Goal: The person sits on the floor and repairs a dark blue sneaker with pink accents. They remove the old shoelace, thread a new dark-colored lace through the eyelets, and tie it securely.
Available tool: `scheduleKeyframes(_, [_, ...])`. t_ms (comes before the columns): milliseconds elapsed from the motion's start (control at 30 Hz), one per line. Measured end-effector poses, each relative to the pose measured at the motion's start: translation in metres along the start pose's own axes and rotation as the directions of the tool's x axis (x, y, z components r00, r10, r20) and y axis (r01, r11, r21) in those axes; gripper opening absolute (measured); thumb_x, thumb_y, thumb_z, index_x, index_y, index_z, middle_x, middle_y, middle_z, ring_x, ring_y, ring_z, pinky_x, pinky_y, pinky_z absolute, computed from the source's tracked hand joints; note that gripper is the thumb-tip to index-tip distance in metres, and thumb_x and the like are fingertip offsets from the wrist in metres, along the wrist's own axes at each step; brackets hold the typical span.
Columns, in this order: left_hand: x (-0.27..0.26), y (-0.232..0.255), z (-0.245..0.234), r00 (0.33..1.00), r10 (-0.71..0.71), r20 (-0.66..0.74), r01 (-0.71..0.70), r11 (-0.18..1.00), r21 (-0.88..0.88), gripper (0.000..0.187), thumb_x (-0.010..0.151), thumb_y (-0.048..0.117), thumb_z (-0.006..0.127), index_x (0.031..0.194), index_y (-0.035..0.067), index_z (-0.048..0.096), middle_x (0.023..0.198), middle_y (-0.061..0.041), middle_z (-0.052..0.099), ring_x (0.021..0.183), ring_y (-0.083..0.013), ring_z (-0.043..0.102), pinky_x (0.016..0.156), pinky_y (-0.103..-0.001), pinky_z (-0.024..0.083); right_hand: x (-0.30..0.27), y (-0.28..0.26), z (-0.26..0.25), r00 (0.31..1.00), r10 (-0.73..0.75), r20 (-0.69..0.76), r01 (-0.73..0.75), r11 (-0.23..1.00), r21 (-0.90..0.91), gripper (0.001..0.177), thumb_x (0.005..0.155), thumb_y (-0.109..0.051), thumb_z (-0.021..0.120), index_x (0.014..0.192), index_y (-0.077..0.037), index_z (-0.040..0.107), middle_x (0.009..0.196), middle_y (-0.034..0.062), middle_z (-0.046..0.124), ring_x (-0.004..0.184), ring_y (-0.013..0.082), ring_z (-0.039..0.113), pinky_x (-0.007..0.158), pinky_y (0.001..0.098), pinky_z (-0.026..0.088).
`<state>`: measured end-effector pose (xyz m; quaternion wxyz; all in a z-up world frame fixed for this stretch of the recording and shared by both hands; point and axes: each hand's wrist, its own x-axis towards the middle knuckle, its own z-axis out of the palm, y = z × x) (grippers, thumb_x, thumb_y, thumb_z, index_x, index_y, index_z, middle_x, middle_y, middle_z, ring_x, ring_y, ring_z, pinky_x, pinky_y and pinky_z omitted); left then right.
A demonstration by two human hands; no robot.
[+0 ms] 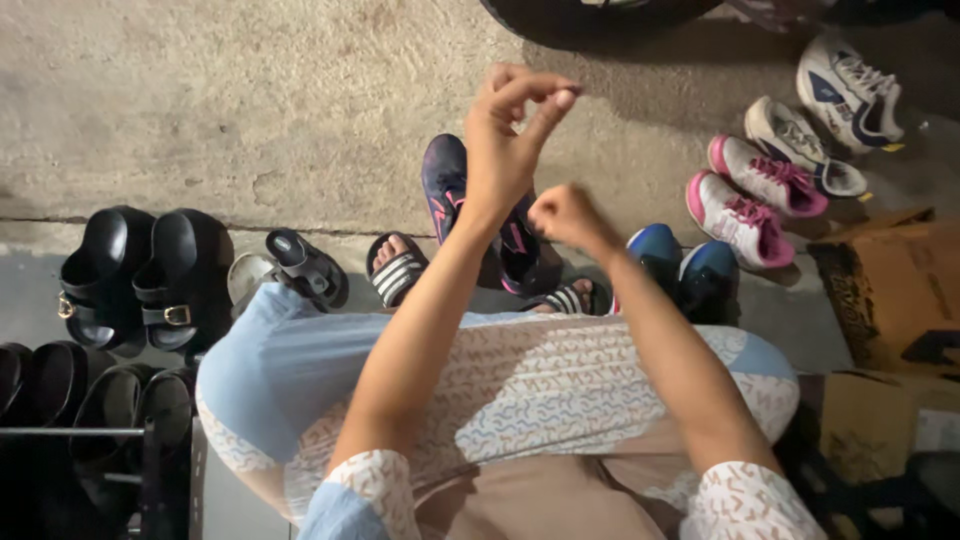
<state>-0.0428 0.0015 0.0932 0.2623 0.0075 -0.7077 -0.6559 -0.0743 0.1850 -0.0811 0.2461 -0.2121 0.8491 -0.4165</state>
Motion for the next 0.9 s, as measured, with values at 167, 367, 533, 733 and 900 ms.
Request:
scheduleKeyframes(167, [0.0,0.006,-0.003,0.994,-0.058,0.089,0.064,0.995,-0.073,0.011,0.092,0.02,0.08,0.102,0.017,0.081,0.091,0.003,0.067,0.084,-0.0091,0.051,0.073,-0.026,0.041,0.048,0.038,0.108,0.969,0.246,0.034,-0.241,0.965,-0.104,0.016,0.092,-0.017,0.073,0.096,-0.002,0.076,0.081,0.0095,0.074,0.078,0.017,0.07,0.074,0.0347,0.056])
scheduleKeyframes(367, [-0.005,0.014,-0.014,0.982,-0.116,0.152,0.131,0.987,-0.095,0.01,0.092,0.016,0.079,0.102,0.014,0.08,0.091,0.002,0.067,0.085,-0.0096,0.057,0.073,-0.025,0.045,0.083,0.026,0.137,0.994,0.026,-0.103,-0.048,0.973,-0.224,0.016,0.094,-0.018,0.071,0.1,-0.003,0.074,0.086,0.0085,0.073,0.082,0.0163,0.068,0.077,0.034,0.054])
scheduleKeyframes(533, [-0.013,0.019,-0.019,0.974,-0.124,0.192,0.151,0.98,-0.132,0.01,0.092,0.015,0.08,0.101,0.011,0.08,0.093,0.0,0.067,0.089,-0.0108,0.06,0.077,-0.026,0.048,0.087,0.002,0.147,0.983,-0.125,-0.138,0.035,0.852,-0.522,0.017,0.096,-0.018,0.07,0.104,-0.004,0.072,0.09,0.0077,0.071,0.086,0.0157,0.067,0.08,0.0334,0.052])
scheduleKeyframes(733, [-0.015,0.019,-0.023,0.973,-0.134,0.19,0.167,0.971,-0.171,0.01,0.093,0.012,0.078,0.102,0.008,0.079,0.095,-0.002,0.069,0.089,-0.0111,0.061,0.077,-0.026,0.048,0.067,-0.025,0.144,0.946,-0.324,-0.019,-0.11,-0.266,-0.958,0.018,0.098,-0.019,0.068,0.108,-0.005,0.07,0.095,0.0067,0.07,0.09,0.015,0.064,0.084,0.0327,0.05])
scheduleKeyframes(900, [-0.009,0.012,-0.031,0.959,-0.187,0.212,0.245,0.923,-0.298,0.01,0.098,0.013,0.074,0.105,0.006,0.077,0.103,-0.003,0.068,0.087,-0.0083,0.068,0.079,-0.023,0.055,0.056,-0.042,0.135,0.96,-0.28,0.019,-0.23,-0.825,-0.516,0.019,0.1,-0.02,0.067,0.112,-0.006,0.069,0.099,0.0058,0.068,0.093,0.0144,0.063,0.087,0.0321,0.049])
